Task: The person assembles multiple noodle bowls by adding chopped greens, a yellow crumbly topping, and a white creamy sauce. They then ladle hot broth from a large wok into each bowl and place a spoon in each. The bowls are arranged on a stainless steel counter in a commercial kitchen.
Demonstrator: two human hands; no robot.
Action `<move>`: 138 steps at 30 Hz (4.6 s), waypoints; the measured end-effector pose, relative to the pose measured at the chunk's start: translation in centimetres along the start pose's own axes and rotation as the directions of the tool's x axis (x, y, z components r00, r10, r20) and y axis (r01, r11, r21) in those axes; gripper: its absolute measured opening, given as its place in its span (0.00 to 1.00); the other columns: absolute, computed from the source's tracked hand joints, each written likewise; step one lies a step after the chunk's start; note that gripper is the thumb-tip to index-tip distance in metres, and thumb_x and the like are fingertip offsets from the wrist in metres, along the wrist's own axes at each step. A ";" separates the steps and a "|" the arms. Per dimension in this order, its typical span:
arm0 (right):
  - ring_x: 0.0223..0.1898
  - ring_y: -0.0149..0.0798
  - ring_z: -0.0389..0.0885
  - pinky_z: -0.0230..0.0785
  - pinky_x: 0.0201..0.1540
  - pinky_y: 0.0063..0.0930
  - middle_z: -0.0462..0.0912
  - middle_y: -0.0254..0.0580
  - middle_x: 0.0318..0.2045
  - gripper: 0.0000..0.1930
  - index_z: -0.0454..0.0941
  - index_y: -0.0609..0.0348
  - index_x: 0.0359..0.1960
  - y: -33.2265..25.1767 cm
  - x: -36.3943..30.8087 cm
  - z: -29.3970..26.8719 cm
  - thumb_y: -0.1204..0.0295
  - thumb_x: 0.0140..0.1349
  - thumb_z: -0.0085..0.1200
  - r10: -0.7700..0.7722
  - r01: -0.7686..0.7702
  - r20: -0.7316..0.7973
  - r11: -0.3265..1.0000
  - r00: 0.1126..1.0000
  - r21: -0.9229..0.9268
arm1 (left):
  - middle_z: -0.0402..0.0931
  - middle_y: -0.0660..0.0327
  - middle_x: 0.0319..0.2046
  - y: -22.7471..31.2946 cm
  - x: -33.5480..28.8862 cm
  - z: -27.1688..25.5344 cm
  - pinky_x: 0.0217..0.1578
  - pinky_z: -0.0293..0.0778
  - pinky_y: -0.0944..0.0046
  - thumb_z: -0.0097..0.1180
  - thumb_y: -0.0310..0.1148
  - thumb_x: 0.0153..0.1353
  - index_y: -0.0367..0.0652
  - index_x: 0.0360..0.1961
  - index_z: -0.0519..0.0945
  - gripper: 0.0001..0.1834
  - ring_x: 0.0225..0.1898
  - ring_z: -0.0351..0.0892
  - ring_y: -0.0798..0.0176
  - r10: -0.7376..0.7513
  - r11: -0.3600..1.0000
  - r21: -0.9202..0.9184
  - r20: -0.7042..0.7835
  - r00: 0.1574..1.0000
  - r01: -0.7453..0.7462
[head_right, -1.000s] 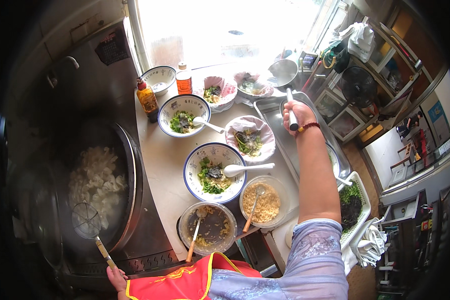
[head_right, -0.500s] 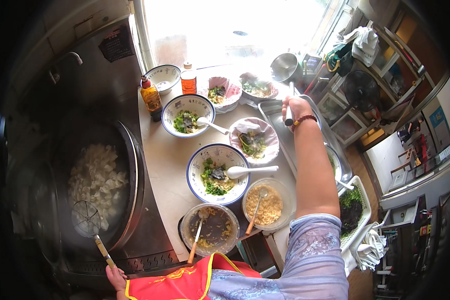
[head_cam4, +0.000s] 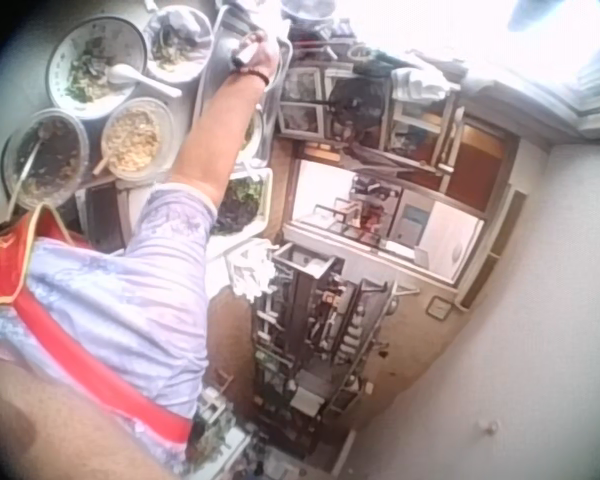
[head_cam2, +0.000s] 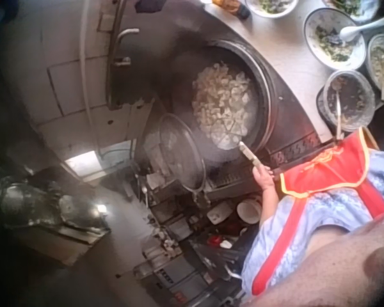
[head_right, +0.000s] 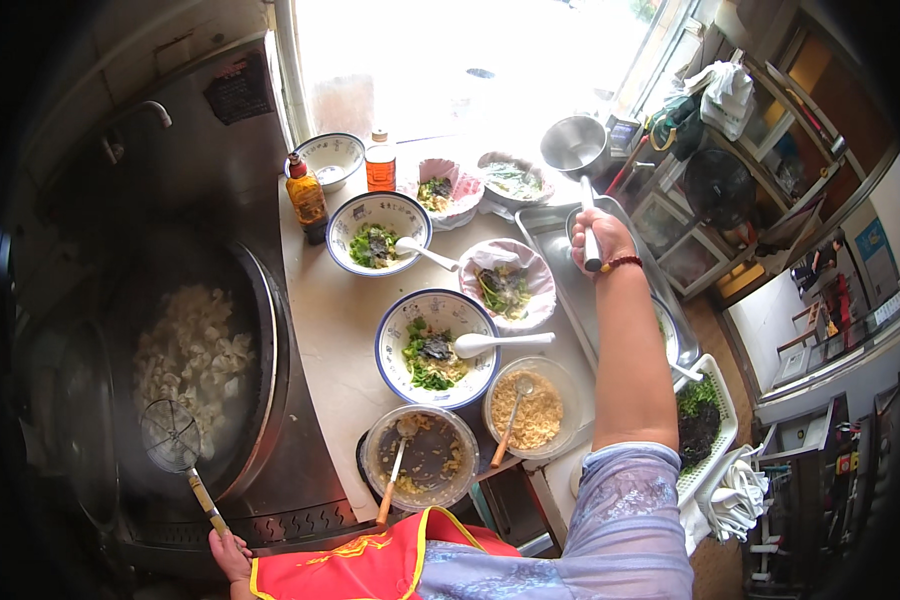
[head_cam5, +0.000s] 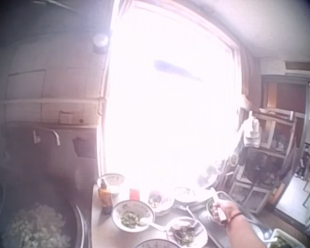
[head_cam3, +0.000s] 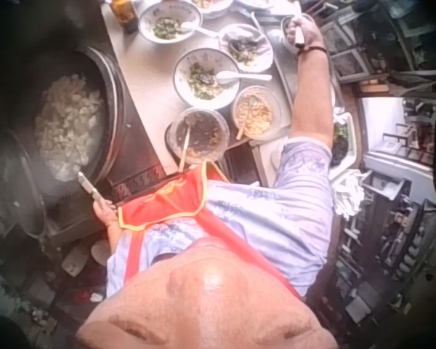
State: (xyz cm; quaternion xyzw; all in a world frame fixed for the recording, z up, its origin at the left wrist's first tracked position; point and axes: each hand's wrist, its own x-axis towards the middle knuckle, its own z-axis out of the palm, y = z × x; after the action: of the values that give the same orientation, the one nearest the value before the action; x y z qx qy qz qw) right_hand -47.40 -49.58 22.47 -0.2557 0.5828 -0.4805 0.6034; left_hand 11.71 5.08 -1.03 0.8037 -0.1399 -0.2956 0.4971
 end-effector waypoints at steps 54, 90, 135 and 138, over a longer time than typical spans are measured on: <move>0.15 0.36 0.74 0.67 0.16 0.32 0.74 0.42 0.20 0.09 0.71 0.66 0.36 40.1 -29.0 44.2 0.74 0.55 0.49 0.224 0.210 0.405 0.585 0.886 -0.784 | 0.73 0.63 0.26 10.9 20.8 0.5 0.15 0.59 0.70 0.46 0.33 0.66 0.46 0.37 0.70 0.04 0.19 0.68 0.71 -0.366 0.856 -0.177 0.455 0.812 0.485; 0.14 0.25 0.66 0.59 0.12 0.17 0.69 0.34 0.23 0.21 0.64 0.69 0.59 19.2 -34.4 21.3 0.73 0.66 0.44 0.199 -0.505 0.743 0.837 0.639 0.210 | 0.67 0.68 0.18 8.0 2.5 -3.1 0.09 0.60 0.74 0.44 0.35 0.68 0.45 0.35 0.68 0.06 0.11 0.62 0.76 -0.068 0.989 -0.109 0.244 0.967 0.097; 0.14 0.26 0.70 0.63 0.13 0.21 0.72 0.28 0.18 0.07 0.70 0.51 0.28 3.8 -5.6 8.6 0.67 0.65 0.46 0.055 -0.043 0.076 0.989 0.996 -0.143 | 0.69 0.66 0.21 1.9 -0.3 1.7 0.11 0.63 0.75 0.44 0.33 0.69 0.40 0.50 0.68 0.12 0.13 0.64 0.76 -0.018 1.000 -0.009 0.059 0.998 0.019; 0.13 0.26 0.70 0.62 0.13 0.21 0.72 0.28 0.18 0.07 0.71 0.52 0.29 3.6 -5.3 9.0 0.67 0.65 0.47 0.029 -0.018 0.058 0.984 0.998 -0.177 | 0.69 0.66 0.21 2.0 -0.4 1.8 0.11 0.63 0.75 0.44 0.32 0.69 0.40 0.51 0.68 0.12 0.14 0.64 0.76 -0.021 1.000 -0.005 0.051 0.998 0.021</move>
State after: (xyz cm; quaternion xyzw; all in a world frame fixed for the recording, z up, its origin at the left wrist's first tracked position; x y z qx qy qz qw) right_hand -37.14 -45.77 23.49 -0.3155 0.6076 -0.4121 0.6012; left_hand 10.48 3.07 0.30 0.7959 -0.1431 -0.3217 0.4926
